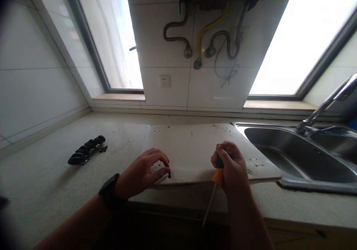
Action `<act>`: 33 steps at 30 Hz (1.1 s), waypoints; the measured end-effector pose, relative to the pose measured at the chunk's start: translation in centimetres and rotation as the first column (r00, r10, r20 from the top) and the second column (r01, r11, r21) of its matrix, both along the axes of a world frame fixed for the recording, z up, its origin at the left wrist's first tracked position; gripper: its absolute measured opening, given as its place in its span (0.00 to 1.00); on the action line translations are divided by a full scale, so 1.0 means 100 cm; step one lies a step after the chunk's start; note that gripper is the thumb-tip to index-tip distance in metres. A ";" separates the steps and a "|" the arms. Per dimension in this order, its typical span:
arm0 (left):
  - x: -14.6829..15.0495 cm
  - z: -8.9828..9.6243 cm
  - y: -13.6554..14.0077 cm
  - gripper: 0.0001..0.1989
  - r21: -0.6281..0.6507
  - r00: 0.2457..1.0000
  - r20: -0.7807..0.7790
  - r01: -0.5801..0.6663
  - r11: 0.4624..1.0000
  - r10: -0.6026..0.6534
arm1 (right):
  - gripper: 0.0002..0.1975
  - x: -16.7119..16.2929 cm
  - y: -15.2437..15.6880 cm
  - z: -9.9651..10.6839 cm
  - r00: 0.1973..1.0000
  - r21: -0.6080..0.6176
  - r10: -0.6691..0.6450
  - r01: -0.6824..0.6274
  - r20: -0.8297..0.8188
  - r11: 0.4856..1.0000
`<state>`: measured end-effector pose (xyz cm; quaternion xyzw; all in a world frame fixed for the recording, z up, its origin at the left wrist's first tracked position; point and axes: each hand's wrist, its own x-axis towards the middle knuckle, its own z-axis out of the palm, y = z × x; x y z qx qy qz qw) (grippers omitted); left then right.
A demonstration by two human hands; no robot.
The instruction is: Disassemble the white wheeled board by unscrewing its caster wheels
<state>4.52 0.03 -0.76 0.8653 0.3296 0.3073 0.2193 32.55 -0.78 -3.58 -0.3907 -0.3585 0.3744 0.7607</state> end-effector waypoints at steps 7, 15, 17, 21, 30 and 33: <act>-0.038 0.019 0.017 0.07 0.039 0.986 0.070 -0.153 0.988 0.150 | 0.15 0.000 -0.002 0.000 0.999 -0.015 -0.023 0.023 0.032 1.000; -0.176 -0.064 0.059 0.14 0.029 0.841 -0.043 -0.538 0.842 0.539 | 0.15 0.000 -0.002 -0.002 0.996 -0.027 -0.021 0.023 0.083 0.999; -0.211 -0.091 0.058 0.15 0.029 0.793 -0.117 -0.599 0.800 0.598 | 0.15 0.000 -0.001 -0.004 0.995 -0.022 -0.029 0.031 0.092 0.999; -0.254 -0.115 0.053 0.17 0.112 0.602 -0.310 -0.746 0.657 0.736 | 0.15 0.000 -0.001 -0.006 0.992 -0.022 -0.047 0.050 0.117 0.999; -0.253 -0.118 0.063 0.17 0.295 0.336 -0.487 -0.805 0.514 0.806 | 0.14 -0.005 -0.003 -0.001 0.986 -0.014 -0.070 0.073 0.149 0.997; -0.251 -0.121 0.059 0.19 0.314 0.321 -0.494 -0.801 0.510 0.808 | 0.14 -0.006 -0.003 -0.001 0.984 -0.014 -0.070 0.073 0.162 0.997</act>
